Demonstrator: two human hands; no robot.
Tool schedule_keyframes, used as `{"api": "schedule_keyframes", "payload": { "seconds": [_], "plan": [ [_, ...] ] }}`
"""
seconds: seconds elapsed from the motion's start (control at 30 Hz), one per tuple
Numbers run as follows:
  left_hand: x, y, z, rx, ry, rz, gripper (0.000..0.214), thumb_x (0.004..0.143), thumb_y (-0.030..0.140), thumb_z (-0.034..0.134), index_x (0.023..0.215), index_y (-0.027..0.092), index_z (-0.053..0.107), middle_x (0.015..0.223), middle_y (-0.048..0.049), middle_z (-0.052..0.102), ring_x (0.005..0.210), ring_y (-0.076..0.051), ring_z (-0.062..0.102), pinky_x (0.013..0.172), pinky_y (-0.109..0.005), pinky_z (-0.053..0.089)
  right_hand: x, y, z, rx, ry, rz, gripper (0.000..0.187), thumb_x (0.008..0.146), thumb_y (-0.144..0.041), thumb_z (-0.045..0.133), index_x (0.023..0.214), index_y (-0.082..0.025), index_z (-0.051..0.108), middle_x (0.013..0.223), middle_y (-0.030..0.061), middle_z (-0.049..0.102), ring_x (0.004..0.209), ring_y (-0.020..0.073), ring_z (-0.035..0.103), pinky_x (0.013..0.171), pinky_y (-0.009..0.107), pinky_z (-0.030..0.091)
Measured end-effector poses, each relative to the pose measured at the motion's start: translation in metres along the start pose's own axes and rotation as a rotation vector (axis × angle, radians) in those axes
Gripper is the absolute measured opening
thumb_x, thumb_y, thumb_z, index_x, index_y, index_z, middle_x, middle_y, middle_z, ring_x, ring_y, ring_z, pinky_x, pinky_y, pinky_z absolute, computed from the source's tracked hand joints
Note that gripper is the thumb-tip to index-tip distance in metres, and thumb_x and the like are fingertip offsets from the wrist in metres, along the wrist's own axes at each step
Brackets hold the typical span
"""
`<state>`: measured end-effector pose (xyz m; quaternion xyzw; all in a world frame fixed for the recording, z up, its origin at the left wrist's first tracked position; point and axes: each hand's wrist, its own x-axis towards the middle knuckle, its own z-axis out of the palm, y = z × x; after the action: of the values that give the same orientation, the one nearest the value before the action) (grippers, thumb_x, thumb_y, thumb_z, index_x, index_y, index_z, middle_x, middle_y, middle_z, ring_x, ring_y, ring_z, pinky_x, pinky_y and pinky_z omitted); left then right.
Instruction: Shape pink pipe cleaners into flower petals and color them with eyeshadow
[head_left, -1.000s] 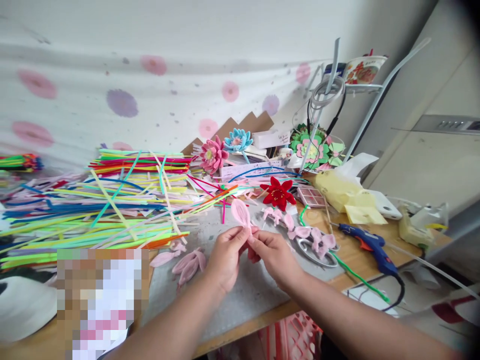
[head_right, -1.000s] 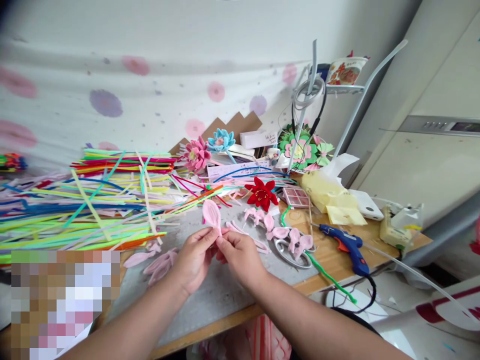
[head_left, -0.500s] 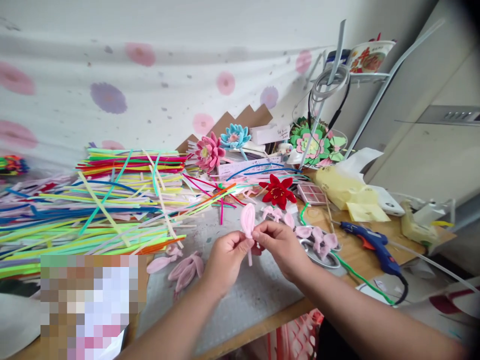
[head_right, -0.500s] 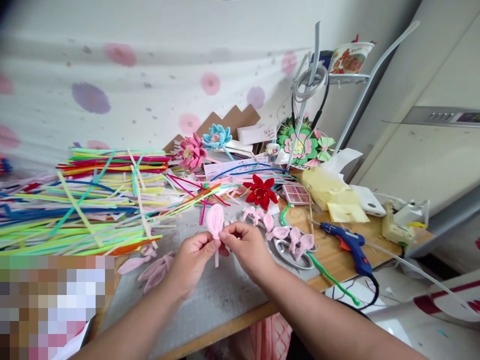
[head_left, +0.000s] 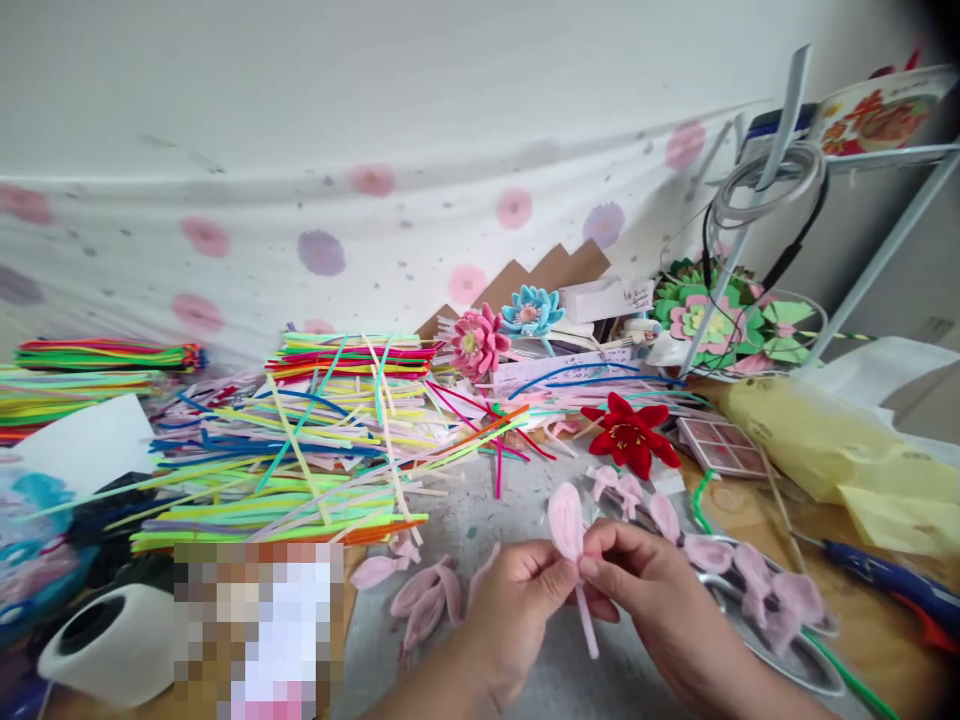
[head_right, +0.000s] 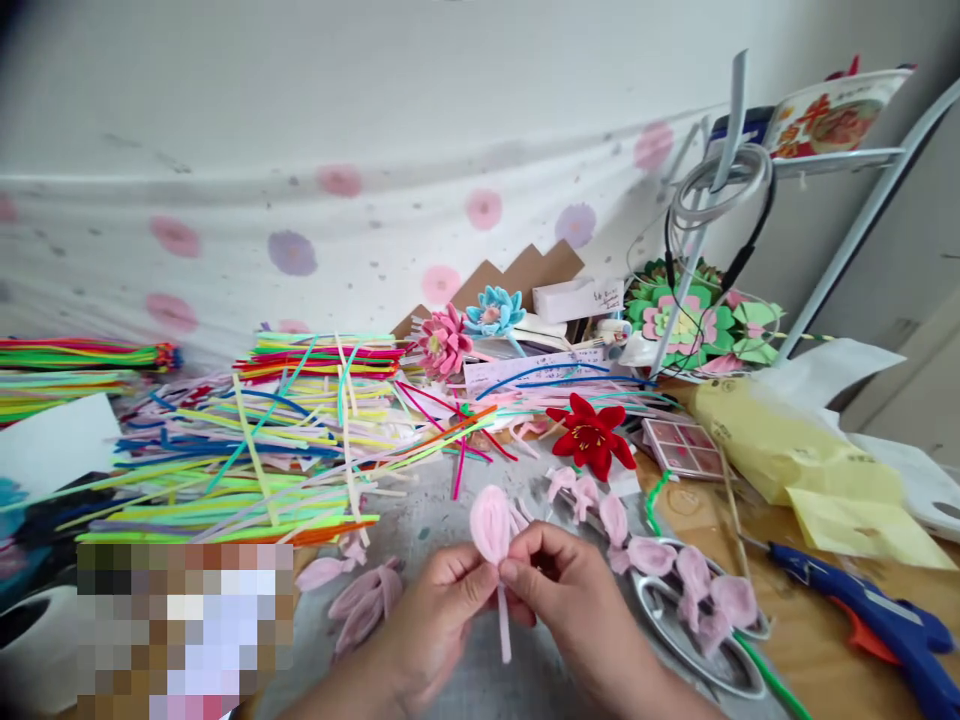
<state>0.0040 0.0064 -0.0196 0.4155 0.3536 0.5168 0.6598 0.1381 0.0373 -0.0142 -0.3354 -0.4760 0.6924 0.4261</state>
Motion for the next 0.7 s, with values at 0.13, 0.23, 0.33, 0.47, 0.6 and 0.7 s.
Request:
{"api": "schedule_keyframes", "payload": {
  "seconds": [0.13, 0.23, 0.33, 0.47, 0.6, 0.7],
  "plan": [
    [0.002, -0.002, 0.001, -0.118, 0.065, -0.02, 0.032, 0.072, 0.042, 0.067, 0.076, 0.01, 0.071, 0.055, -0.0064, 0.064, 0.055, -0.017, 0.059, 0.063, -0.029, 0.042, 0.002, 0.004, 0.004, 0.014, 0.036, -0.003, 0.029, 0.063, -0.035, 0.077, 0.062, -0.015, 0.057, 0.049, -0.0031, 0.049, 0.046, 0.0074, 0.041, 0.046, 0.021, 0.028],
    [0.004, -0.001, -0.002, -0.165, 0.074, -0.015, 0.032, 0.07, 0.042, 0.069, 0.069, 0.01, 0.069, 0.053, -0.0063, 0.063, 0.055, -0.018, 0.058, 0.062, -0.029, 0.041, 0.004, 0.004, 0.012, 0.005, 0.082, -0.032, 0.03, 0.064, -0.037, 0.076, 0.061, -0.015, 0.056, 0.048, -0.0036, 0.047, 0.045, 0.0074, 0.039, 0.045, 0.022, 0.028],
    [0.006, 0.002, -0.006, -0.167, 0.058, 0.007, 0.027, 0.075, 0.037, 0.066, 0.064, 0.012, 0.066, 0.053, -0.0049, 0.063, 0.058, -0.017, 0.058, 0.063, -0.027, 0.04, 0.004, 0.002, 0.021, -0.007, 0.133, -0.077, 0.028, 0.065, -0.036, 0.075, 0.063, -0.016, 0.055, 0.048, -0.004, 0.049, 0.046, 0.0077, 0.04, 0.047, 0.022, 0.03],
    [0.005, 0.009, -0.007, -0.154, 0.005, -0.016, 0.025, 0.083, 0.033, 0.057, 0.068, 0.014, 0.064, 0.055, -0.0029, 0.062, 0.061, -0.014, 0.057, 0.062, -0.024, 0.037, 0.002, -0.007, 0.023, 0.111, 0.032, -0.072, 0.024, 0.069, -0.034, 0.071, 0.069, -0.016, 0.055, 0.051, -0.0035, 0.052, 0.048, 0.0086, 0.045, 0.051, 0.023, 0.035],
    [0.002, 0.016, -0.005, -0.044, -0.062, -0.008, 0.027, 0.085, 0.031, 0.053, 0.065, 0.015, 0.062, 0.058, -0.0027, 0.061, 0.064, -0.014, 0.055, 0.068, -0.025, 0.038, -0.003, -0.019, 0.017, 0.154, -0.046, -0.054, 0.023, 0.071, -0.035, 0.067, 0.073, -0.015, 0.055, 0.058, -0.0006, 0.057, 0.048, 0.0106, 0.051, 0.052, 0.025, 0.038],
    [0.001, 0.015, -0.005, 0.115, -0.133, -0.039, 0.027, 0.085, 0.032, 0.052, 0.067, 0.015, 0.063, 0.06, -0.0029, 0.063, 0.065, -0.014, 0.055, 0.069, -0.026, 0.039, -0.006, -0.021, 0.013, 0.068, -0.02, -0.049, 0.026, 0.071, -0.038, 0.067, 0.072, -0.015, 0.056, 0.057, -0.0013, 0.056, 0.043, 0.0098, 0.048, 0.045, 0.024, 0.036]
  ]
}}
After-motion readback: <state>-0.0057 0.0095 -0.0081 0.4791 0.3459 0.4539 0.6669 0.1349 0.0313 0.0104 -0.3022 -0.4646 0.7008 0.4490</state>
